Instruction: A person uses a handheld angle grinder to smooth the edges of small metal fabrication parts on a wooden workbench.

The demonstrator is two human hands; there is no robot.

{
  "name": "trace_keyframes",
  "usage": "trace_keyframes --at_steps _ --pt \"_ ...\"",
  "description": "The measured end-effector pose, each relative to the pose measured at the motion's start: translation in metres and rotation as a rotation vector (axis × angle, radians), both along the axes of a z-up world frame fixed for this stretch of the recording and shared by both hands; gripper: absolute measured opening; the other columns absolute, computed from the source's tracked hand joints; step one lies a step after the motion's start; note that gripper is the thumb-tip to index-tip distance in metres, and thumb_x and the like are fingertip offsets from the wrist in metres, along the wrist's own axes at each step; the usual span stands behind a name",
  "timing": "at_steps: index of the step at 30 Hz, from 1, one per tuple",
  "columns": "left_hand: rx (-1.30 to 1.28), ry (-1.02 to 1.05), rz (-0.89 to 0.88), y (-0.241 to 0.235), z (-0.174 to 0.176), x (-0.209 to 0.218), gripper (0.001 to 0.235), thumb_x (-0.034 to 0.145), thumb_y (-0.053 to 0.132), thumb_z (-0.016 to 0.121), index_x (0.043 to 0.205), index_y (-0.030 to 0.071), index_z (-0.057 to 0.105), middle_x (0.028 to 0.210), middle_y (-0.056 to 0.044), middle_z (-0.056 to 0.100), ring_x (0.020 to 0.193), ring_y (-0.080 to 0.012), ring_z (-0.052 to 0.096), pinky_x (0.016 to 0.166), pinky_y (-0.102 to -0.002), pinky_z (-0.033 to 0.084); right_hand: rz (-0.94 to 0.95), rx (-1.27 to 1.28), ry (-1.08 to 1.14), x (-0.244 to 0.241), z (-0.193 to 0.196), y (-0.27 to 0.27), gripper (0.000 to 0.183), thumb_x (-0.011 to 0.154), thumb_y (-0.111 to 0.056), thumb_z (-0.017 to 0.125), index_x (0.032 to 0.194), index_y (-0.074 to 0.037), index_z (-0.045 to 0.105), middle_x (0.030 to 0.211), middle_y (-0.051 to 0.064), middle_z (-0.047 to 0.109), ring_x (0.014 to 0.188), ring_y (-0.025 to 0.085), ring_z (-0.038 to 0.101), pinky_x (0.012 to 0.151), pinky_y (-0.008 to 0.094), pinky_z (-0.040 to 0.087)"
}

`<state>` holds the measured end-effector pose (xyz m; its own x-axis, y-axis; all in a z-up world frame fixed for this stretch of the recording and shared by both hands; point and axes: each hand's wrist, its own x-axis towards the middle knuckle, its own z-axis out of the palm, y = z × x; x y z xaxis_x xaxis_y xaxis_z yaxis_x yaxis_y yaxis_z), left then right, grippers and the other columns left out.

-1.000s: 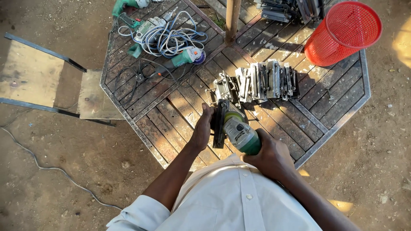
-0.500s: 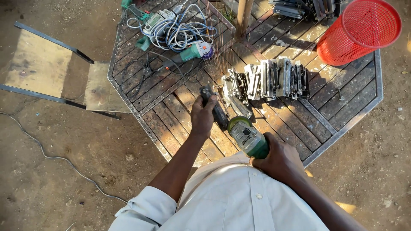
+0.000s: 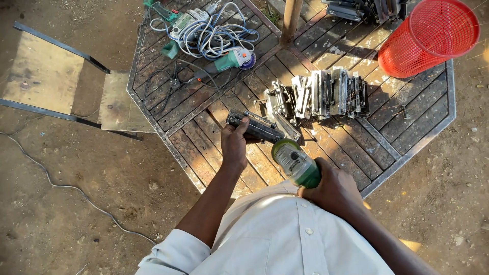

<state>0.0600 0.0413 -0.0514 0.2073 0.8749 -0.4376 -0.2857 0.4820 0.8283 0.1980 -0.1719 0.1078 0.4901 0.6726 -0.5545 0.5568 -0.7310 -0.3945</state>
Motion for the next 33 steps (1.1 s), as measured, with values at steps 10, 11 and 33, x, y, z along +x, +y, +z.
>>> trace_keyframes --at_steps 10,11,33 --pt "-0.432 0.069 0.413 -0.002 -0.108 -0.044 0.032 0.09 0.008 0.07 0.111 -0.006 0.05 0.077 -0.021 0.058 0.05 -0.0292 0.062 0.041 -0.038 0.052 -0.071 -0.011 -0.027 -0.001 0.008 0.003 0.07 0.059 -0.037 0.081 0.125 -0.019 0.063 0.095 0.018 0.076 0.099 0.045 0.072 0.086 0.054 0.054" --pt "-0.509 0.034 0.329 0.001 -0.146 -0.053 0.03 0.095 0.015 0.064 0.112 -0.005 0.051 0.084 -0.021 0.06 0.063 -0.0344 0.069 0.053 -0.043 0.06 -0.073 -0.025 -0.027 -0.001 0.004 0.0 0.068 0.059 -0.036 0.081 0.122 -0.019 0.064 0.094 0.018 0.076 0.099 0.045 0.072 0.086 0.053 0.055" --pt "0.704 1.308 -1.08 -0.017 -0.088 -0.058 0.054 0.074 0.038 0.08 0.111 0.009 0.055 0.123 -0.013 0.047 0.118 -0.0387 0.059 0.102 -0.046 0.044 -0.15 -0.106 -0.048 -0.007 0.003 0.005 0.07 0.061 -0.034 0.081 0.128 -0.022 0.064 0.097 0.018 0.078 0.098 0.045 0.074 0.085 0.053 0.056"
